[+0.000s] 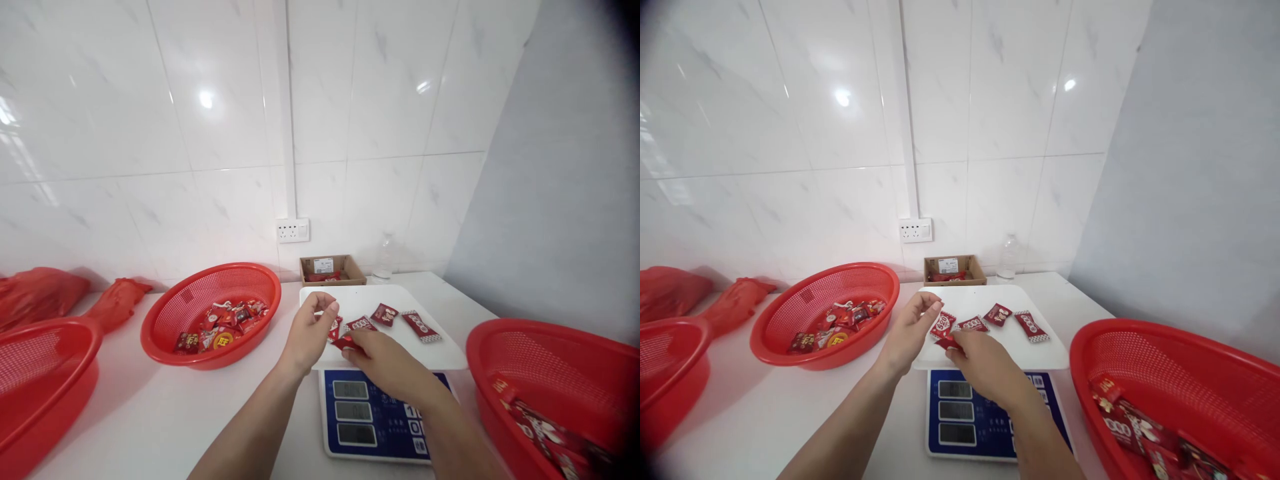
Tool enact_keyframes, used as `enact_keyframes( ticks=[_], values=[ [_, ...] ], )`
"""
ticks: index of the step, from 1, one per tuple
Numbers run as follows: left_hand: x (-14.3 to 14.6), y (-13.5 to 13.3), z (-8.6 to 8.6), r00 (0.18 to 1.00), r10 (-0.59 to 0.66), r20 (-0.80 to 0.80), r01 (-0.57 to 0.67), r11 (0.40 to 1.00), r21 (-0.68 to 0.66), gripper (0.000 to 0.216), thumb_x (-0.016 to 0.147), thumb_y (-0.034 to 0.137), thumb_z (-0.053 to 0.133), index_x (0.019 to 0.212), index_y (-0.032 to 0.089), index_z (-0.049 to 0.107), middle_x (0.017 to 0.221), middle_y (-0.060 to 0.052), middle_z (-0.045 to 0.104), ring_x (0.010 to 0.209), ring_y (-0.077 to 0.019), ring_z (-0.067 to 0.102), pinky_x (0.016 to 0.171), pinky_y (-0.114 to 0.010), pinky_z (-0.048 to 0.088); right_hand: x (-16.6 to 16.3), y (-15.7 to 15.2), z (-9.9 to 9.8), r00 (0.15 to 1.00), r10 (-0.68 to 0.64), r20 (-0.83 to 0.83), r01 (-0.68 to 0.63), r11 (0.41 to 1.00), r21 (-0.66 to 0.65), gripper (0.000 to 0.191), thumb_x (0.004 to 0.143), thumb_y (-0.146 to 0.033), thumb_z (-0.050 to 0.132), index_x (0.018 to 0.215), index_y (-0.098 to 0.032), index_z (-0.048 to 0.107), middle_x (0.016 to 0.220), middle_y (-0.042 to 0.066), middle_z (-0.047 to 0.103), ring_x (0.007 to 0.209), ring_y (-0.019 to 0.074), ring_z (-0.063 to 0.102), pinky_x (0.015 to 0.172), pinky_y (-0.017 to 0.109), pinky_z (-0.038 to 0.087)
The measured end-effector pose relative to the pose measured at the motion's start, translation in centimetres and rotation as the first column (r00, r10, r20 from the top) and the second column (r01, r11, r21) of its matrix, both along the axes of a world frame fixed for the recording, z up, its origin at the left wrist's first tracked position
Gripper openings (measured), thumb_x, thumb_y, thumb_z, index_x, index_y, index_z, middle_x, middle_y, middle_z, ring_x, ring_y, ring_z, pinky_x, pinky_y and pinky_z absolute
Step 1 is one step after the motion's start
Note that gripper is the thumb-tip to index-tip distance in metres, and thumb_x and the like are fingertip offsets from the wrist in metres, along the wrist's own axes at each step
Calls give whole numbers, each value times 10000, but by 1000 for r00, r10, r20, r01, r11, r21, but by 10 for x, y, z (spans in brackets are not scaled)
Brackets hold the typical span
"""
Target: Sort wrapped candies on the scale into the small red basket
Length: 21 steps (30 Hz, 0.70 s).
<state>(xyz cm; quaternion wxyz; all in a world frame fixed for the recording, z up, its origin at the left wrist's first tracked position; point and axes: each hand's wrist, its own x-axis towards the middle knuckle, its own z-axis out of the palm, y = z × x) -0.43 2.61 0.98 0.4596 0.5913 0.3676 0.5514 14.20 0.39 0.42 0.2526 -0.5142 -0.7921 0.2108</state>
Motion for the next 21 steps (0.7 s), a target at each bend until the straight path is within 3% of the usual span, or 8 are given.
enact_keyframes(
  ticks=[2, 3, 5, 7, 9, 14, 18, 21],
  values=[
    [-1, -1, 1, 1000, -10, -21, 10, 1000, 8, 218, 817, 396, 524, 843, 179, 529, 792, 10, 526, 706, -105, 517, 631, -215, 407, 2, 2, 3, 966, -77, -246, 73, 997, -24, 198, 825, -317, 478, 795, -198, 634, 769, 32, 658, 726, 193, 595, 664, 311, 439],
    [-1, -2, 1, 999, -19, -33, 19, 1000, 7, 238, 820, 417, 515, 842, 180, 532, 787, 8, 527, 698, -108, 511, 623, -216, 405, 3, 3, 5, 908, -116, -403, 102, 993, -57, 222, 817, -367, 499, 866, -198, 635, 817, 35, 663, 769, 197, 603, 697, 323, 458],
    [0, -4, 2, 997, -57, -55, 57, 998, -10, 277, 821, 454, 500, 849, 181, 538, 778, 1, 537, 675, -113, 497, 613, -225, 400, 4, 6, 8, 704, -179, -687, 108, 983, -145, 339, 792, -444, 536, 1007, -195, 616, 903, 44, 667, 833, 201, 613, 744, 339, 486],
    [2, -7, 3, 990, -118, -74, 117, 993, -19, 302, 813, 473, 504, 857, 178, 550, 774, -5, 554, 671, -118, 494, 625, -236, 397, 5, 7, 11, 494, -199, -846, 58, 979, -196, 417, 764, -482, 571, 1063, -193, 606, 925, 49, 675, 857, 205, 615, 752, 343, 500],
    [5, -10, 4, 979, -185, -83, 185, 983, -5, 307, 801, 472, 526, 845, 171, 564, 774, -13, 572, 691, -127, 502, 654, -245, 395, 5, 7, 11, 389, -193, -901, 26, 980, -198, 439, 744, -500, 594, 1059, -194, 619, 898, 50, 686, 866, 213, 615, 742, 340, 505],
    [10, -15, 7, 972, -233, -41, 234, 972, 25, 313, 780, 475, 552, 718, 169, 544, 711, -9, 564, 690, -134, 494, 674, -251, 384, 1, 2, 14, 403, -195, -894, 15, 978, -206, 463, 734, -544, 591, 1012, -179, 650, 883, 70, 692, 870, 224, 609, 712, 324, 495],
    [8, -11, 4, 983, -180, 23, 181, 983, -37, 342, 784, 488, 537, 664, 169, 502, 630, 23, 495, 597, -102, 425, 580, -220, 344, 0, -1, 19, 519, -186, -834, 19, 978, -207, 450, 735, -564, 575, 905, -156, 662, 819, 73, 678, 796, 209, 598, 675, 301, 481],
    [5, -9, 2, 987, -155, 43, 157, 985, -70, 335, 803, 480, 518, 682, 168, 505, 627, 27, 475, 594, -97, 420, 565, -209, 334, 3, 1, 18, 588, -205, -782, 101, 978, -181, 413, 751, -574, 538, 794, -174, 631, 707, 35, 629, 677, 170, 555, 600, 266, 457]
  ],
)
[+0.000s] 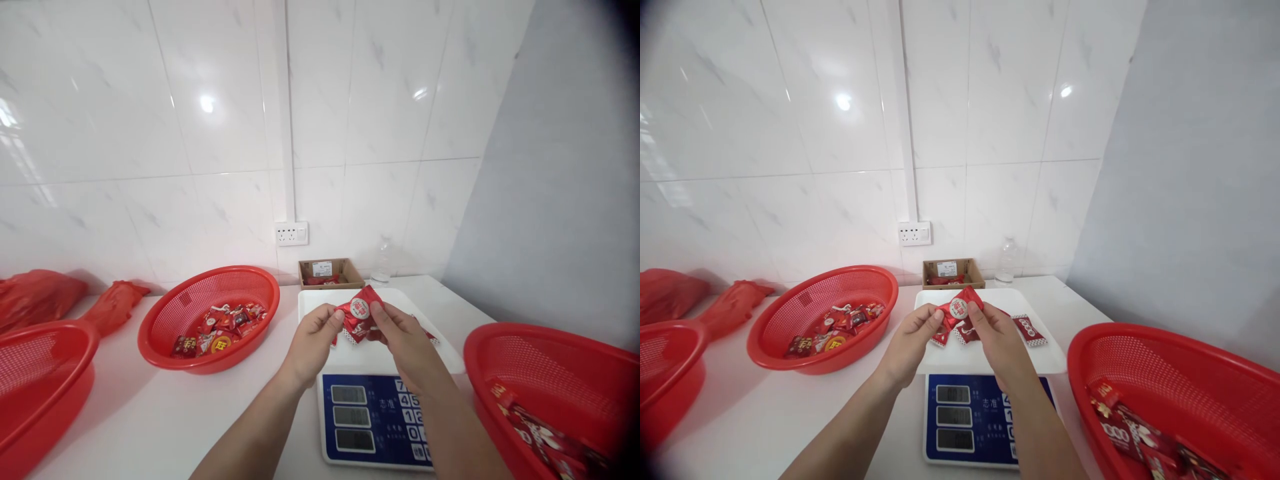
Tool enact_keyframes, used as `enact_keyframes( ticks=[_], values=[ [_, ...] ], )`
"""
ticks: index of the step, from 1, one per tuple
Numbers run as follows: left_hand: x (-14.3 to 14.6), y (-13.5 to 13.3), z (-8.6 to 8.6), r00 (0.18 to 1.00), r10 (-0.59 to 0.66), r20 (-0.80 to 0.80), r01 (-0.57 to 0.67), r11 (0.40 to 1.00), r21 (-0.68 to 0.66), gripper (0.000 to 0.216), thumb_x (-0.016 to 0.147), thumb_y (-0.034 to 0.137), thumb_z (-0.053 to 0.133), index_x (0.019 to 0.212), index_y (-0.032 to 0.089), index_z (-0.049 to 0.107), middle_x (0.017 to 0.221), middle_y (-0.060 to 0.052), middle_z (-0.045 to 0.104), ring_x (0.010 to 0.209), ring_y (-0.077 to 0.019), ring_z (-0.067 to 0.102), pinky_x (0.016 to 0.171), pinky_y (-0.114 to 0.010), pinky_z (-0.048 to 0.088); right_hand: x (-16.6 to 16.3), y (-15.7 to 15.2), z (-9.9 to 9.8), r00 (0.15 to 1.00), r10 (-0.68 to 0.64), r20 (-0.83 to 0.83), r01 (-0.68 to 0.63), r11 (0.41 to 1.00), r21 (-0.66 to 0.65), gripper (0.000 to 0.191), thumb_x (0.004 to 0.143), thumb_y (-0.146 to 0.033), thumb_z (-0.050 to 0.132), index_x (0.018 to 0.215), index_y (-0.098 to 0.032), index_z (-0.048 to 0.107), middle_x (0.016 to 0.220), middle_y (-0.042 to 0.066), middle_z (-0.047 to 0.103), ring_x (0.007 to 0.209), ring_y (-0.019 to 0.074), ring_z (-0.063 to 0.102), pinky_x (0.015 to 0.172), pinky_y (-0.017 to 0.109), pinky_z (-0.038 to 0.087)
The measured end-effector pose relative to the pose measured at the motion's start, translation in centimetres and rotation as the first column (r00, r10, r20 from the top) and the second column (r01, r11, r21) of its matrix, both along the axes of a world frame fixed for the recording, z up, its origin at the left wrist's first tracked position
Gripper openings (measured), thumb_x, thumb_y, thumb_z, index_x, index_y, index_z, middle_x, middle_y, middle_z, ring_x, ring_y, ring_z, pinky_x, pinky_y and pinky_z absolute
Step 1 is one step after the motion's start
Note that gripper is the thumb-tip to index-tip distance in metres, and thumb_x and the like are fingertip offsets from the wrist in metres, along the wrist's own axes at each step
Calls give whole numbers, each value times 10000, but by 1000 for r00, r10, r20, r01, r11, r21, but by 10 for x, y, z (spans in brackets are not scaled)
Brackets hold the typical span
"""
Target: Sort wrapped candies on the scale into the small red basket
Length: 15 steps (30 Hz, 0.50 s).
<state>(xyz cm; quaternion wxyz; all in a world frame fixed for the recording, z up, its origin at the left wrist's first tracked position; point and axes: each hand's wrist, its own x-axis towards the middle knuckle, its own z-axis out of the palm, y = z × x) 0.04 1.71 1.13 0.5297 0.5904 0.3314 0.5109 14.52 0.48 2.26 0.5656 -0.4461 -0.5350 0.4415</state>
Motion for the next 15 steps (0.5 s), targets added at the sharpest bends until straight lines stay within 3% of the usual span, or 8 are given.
enact_keyframes(
  ticks=[8, 15],
  values=[
    [1, -2, 4, 999, -25, 22, 24, 1000, 7, 322, 764, 473, 581, 722, 157, 537, 632, 9, 531, 588, -100, 457, 574, -218, 365, 3, 2, -3, 923, -146, 355, 111, 987, 118, 345, 797, -489, 491, 632, -193, 553, 525, -36, 486, 529, 125, 443, 493, 237, 350],
    [0, 2, 0, 1000, 21, 20, -22, 999, 33, 290, 777, 441, 579, 734, 155, 554, 649, 3, 557, 603, -104, 485, 574, -225, 386, 2, -1, 0, 920, -135, 368, 102, 989, 108, 353, 787, -519, 489, 621, -208, 503, 534, -52, 491, 526, 123, 460, 509, 232, 362]
  ],
)
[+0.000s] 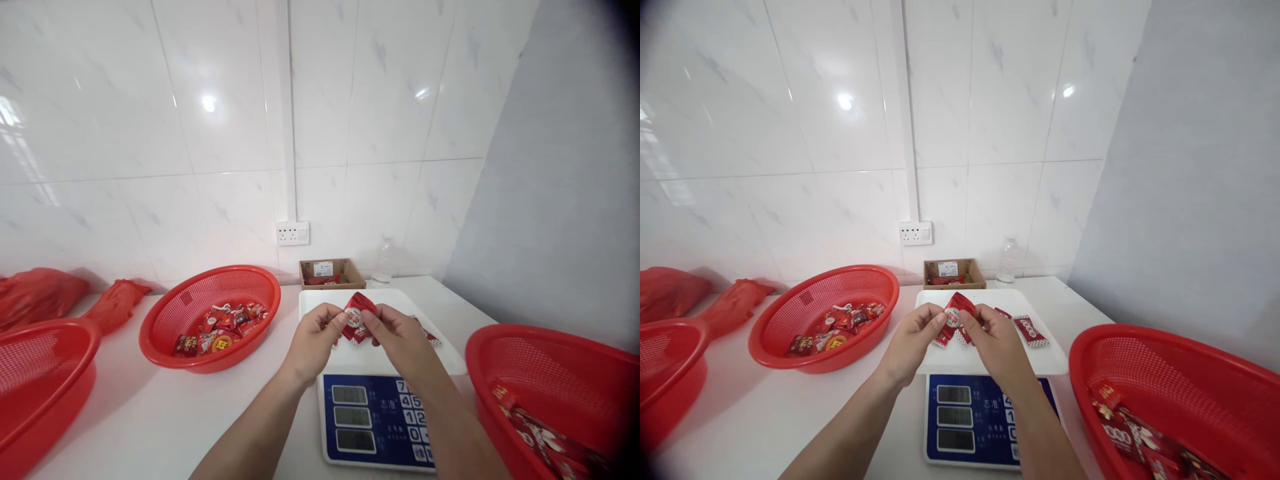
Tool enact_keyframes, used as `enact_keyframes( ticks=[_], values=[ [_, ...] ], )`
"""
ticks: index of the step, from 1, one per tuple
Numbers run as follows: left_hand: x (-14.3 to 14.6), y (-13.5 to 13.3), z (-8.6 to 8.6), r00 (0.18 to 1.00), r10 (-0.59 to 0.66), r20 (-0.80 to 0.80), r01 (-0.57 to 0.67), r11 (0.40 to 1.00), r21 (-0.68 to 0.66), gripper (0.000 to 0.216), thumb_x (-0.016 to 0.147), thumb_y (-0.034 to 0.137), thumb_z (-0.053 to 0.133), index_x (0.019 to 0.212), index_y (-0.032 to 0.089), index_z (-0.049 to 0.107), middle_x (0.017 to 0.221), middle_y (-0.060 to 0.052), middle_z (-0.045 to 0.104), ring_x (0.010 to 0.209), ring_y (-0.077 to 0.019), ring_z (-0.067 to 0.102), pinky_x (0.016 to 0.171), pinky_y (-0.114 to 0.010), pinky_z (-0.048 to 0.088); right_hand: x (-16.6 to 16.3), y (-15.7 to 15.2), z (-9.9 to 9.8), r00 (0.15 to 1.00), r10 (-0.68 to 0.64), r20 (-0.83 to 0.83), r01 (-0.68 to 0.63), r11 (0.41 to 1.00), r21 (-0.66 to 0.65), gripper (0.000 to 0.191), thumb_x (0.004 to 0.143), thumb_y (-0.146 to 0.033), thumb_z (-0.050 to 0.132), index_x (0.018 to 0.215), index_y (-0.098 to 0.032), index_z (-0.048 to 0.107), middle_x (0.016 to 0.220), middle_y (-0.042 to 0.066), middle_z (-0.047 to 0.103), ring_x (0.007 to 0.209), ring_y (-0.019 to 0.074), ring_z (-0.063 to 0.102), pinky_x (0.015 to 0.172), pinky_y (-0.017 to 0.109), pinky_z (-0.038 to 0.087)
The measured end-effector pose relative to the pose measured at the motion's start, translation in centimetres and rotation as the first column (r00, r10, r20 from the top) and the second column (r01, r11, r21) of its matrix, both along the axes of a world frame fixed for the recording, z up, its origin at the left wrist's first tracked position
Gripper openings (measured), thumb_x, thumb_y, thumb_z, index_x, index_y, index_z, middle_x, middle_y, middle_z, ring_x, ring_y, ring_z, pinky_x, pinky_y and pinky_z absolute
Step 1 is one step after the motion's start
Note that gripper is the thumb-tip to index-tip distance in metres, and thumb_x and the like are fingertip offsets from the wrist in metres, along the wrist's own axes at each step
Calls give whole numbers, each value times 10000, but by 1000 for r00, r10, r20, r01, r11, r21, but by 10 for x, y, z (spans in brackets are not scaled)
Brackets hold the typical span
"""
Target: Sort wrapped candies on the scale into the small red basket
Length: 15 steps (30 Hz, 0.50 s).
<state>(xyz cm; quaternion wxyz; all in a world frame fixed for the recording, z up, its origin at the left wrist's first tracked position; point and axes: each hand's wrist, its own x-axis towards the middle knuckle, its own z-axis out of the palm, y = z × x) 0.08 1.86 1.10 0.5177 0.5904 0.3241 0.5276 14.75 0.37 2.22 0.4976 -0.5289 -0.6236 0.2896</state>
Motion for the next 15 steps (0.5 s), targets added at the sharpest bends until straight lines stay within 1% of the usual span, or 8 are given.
enact_keyframes(
  ticks=[3, 7, 10, 12, 15],
  values=[
    [1, -2, 2, 1000, -14, 4, 14, 1000, -21, 272, 776, 420, 588, 778, 148, 576, 669, -6, 577, 619, -108, 505, 587, -229, 403, 1, 0, 0, 1000, 12, 23, -12, 1000, -6, 305, 781, -485, 509, 646, -212, 504, 550, -51, 498, 543, 128, 466, 528, 235, 373],
    [2, -5, 7, 998, -66, 6, 67, 997, -39, 296, 758, 401, 615, 897, 140, 626, 818, -58, 643, 705, -143, 561, 636, -255, 438, 3, 1, 0, 994, 4, 106, -4, 1000, 2, 295, 780, -438, 511, 594, -215, 460, 525, -57, 453, 525, 123, 425, 507, 234, 337],
    [1, -5, 5, 998, -60, -5, 60, 998, -34, 287, 754, 398, 619, 883, 142, 644, 816, -59, 649, 702, -147, 564, 631, -258, 437, 2, -1, 1, 992, 12, 125, -10, 1000, -15, 297, 776, -438, 514, 589, -216, 451, 509, -65, 413, 502, 115, 391, 479, 230, 308],
    [1, -3, 2, 999, -47, 9, 47, 999, -24, 274, 765, 393, 609, 878, 144, 633, 783, -48, 639, 682, -137, 553, 605, -243, 423, 2, -3, 2, 995, 26, 100, -24, 1000, -18, 291, 780, -452, 513, 615, -215, 478, 532, -57, 448, 519, 119, 413, 493, 231, 333],
    [1, -1, 0, 996, -32, 83, 33, 999, -19, 259, 775, 392, 599, 861, 147, 595, 748, -28, 608, 652, -117, 538, 583, -223, 410, 1, -4, 4, 994, 91, 65, -89, 996, -28, 265, 783, -465, 521, 719, -210, 545, 640, -28, 551, 603, 134, 491, 559, 238, 394]
  ],
)
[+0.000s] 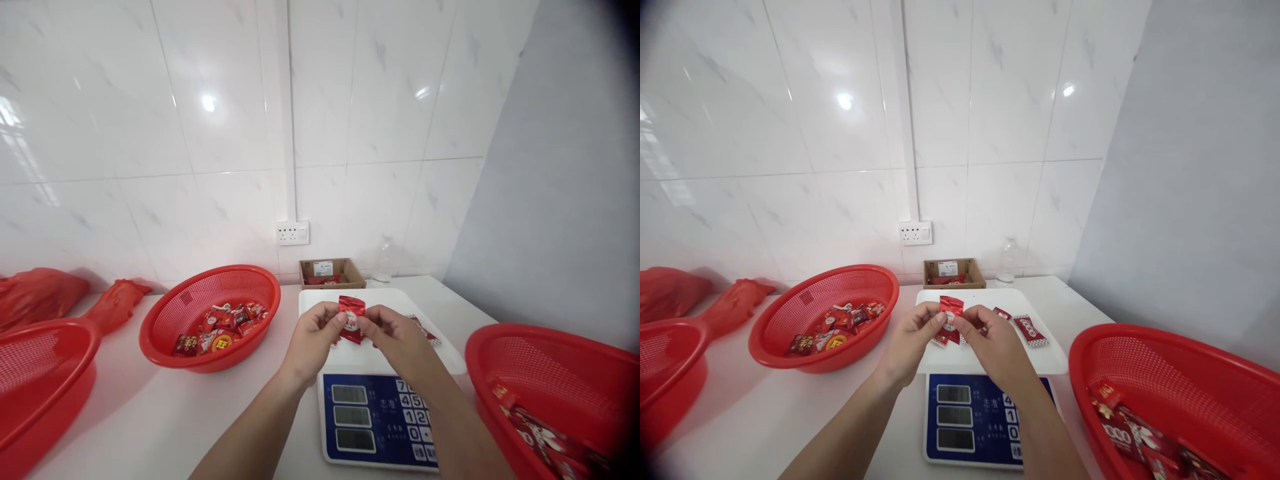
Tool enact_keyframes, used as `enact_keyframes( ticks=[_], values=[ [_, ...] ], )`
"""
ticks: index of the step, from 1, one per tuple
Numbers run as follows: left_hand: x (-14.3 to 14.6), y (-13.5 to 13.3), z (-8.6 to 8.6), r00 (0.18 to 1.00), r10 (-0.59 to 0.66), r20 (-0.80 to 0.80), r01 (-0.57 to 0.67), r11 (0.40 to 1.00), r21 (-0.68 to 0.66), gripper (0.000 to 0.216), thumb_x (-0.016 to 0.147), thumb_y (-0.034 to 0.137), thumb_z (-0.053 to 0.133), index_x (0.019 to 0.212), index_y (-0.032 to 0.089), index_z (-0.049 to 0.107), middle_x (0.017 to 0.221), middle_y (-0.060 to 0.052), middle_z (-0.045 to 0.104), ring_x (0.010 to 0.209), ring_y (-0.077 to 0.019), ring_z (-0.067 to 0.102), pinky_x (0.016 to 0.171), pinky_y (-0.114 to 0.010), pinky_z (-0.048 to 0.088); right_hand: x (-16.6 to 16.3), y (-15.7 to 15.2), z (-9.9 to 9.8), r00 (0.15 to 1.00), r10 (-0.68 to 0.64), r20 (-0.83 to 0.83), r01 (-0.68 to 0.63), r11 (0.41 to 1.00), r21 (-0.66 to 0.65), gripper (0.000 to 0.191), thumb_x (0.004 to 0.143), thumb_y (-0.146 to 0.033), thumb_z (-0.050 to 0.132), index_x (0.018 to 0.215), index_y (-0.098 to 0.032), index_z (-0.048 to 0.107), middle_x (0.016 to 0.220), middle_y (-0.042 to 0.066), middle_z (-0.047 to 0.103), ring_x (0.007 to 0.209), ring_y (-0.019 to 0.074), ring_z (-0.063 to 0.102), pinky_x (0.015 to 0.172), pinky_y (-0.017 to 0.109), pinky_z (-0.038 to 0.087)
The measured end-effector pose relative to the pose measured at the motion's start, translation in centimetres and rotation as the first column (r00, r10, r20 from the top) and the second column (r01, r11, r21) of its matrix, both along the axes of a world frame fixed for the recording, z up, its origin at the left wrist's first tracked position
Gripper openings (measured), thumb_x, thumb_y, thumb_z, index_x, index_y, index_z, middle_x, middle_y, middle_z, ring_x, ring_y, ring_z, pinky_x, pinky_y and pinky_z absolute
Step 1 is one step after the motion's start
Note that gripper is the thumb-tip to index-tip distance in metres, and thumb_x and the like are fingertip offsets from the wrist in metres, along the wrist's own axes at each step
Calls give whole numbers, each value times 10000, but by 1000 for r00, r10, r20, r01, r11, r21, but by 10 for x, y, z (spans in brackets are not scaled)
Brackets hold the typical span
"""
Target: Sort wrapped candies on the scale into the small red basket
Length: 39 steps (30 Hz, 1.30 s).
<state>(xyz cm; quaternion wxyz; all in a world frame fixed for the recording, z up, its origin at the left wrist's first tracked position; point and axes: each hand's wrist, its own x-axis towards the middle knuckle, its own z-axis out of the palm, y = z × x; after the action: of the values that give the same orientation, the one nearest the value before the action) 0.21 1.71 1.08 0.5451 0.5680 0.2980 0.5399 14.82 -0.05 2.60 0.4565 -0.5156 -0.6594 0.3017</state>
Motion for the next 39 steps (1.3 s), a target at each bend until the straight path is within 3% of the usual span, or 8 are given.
enact_keyframes(
  ticks=[9, 15, 20, 24, 28, 31, 34, 39],
  values=[
    [1, -2, 4, 999, 14, 45, -11, 997, -70, 290, 760, 435, 596, 750, 164, 496, 726, 3, 559, 615, -93, 503, 575, -218, 406, 1, 2, -4, 992, 106, 72, -107, 994, 1, 252, 824, -390, 480, 651, -208, 494, 602, -45, 478, 568, 116, 424, 515, 232, 336],
    [-3, 1, 2, 999, 52, 3, -52, 999, -15, 280, 774, 409, 591, 709, 151, 507, 585, 42, 483, 526, -68, 412, 524, -198, 333, 4, -1, -2, 981, 179, 70, -177, 984, -29, 257, 809, -408, 499, 665, -202, 551, 661, -14, 574, 641, 136, 496, 566, 242, 373],
    [-3, -1, 5, 999, 17, -37, -17, 1000, -25, 273, 756, 406, 603, 718, 159, 493, 602, 32, 512, 554, -81, 450, 551, -205, 350, 7, 5, -4, 998, -29, -58, 28, 999, -17, 288, 789, -459, 478, 691, -203, 565, 624, -23, 575, 560, 124, 487, 549, 242, 408],
    [-3, 2, 2, 965, 108, -241, -99, 994, 50, 209, 778, 367, 553, 746, 166, 503, 676, 15, 531, 602, -101, 479, 573, -224, 373, 22, 12, -7, 980, -188, -66, 188, 982, -7, 279, 785, -459, 455, 765, -209, 576, 683, -5, 619, 602, 146, 539, 575, 256, 441],
    [-9, 9, -6, 734, 371, -569, -191, 917, 351, 139, 809, 277, 490, 900, 192, 551, 907, -35, 597, 854, -173, 533, 734, -294, 418, 45, 17, -10, 905, -382, 188, 384, 923, 25, 255, 813, -404, 408, 802, -228, 592, 755, 20, 664, 703, 192, 591, 620, 284, 437],
    [-14, 13, -11, 483, 457, -747, -70, 870, 488, 201, 838, 276, 450, 961, 211, 595, 1003, -59, 603, 978, -212, 513, 830, -338, 406, 55, 20, -16, 826, -387, 409, 416, 909, 20, 272, 837, -366, 375, 844, -243, 618, 867, 37, 693, 810, 226, 610, 655, 303, 429],
    [-15, 15, -14, 284, 468, -837, 26, 869, 495, 247, 847, 289, 437, 1010, 225, 612, 1029, -69, 605, 968, -230, 528, 809, -350, 421, 59, 24, -22, 754, -329, 569, 415, 910, -24, 316, 855, -339, 347, 889, -251, 649, 918, 53, 701, 841, 253, 621, 657, 328, 433],
    [-13, 16, -17, 197, 441, -876, 76, 883, 462, 256, 843, 292, 434, 995, 234, 632, 1001, -59, 633, 911, -229, 565, 787, -354, 432, 57, 30, -28, 711, -317, 628, 406, 914, 1, 360, 849, -283, 360, 1027, -192, 659, 1076, 124, 652, 971, 309, 582, 748, 410, 446]
  ],
)
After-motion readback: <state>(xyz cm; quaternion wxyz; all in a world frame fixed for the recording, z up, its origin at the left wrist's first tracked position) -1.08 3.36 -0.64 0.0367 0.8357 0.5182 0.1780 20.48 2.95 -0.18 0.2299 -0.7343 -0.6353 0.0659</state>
